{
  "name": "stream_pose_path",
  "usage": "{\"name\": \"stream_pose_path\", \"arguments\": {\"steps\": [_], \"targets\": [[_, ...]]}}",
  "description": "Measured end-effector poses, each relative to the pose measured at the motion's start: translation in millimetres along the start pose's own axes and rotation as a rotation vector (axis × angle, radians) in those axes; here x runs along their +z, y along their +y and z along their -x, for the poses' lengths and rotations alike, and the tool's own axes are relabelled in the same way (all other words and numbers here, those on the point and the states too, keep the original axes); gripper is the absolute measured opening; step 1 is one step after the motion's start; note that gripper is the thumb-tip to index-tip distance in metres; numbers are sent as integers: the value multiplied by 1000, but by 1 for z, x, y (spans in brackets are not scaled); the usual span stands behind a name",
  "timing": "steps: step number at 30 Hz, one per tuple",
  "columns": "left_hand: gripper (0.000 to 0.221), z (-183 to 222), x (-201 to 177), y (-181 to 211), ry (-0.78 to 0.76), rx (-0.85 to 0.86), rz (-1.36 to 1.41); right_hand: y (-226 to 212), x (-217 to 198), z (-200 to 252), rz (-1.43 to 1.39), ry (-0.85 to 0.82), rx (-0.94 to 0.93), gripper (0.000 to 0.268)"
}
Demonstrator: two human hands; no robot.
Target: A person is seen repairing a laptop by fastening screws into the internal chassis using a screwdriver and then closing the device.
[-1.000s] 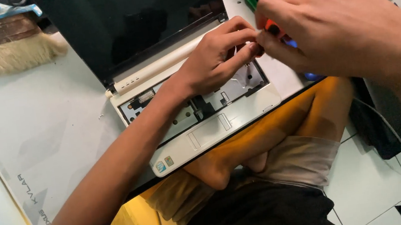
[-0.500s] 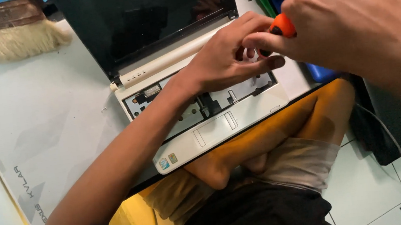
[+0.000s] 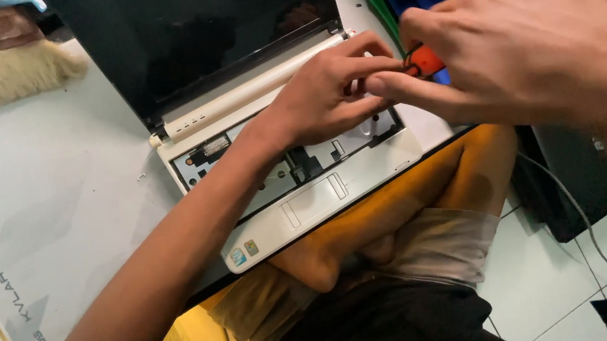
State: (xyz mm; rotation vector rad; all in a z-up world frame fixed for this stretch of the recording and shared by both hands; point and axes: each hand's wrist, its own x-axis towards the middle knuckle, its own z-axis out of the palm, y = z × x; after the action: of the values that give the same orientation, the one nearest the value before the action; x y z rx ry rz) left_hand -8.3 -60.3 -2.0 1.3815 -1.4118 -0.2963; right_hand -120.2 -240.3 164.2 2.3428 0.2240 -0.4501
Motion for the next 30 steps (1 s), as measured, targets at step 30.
{"name": "stream_pose_path", "arguments": {"steps": [30], "targets": [[30, 4, 3, -3, 23, -26, -100, -7, 19, 8, 121, 162, -15, 45]]}}
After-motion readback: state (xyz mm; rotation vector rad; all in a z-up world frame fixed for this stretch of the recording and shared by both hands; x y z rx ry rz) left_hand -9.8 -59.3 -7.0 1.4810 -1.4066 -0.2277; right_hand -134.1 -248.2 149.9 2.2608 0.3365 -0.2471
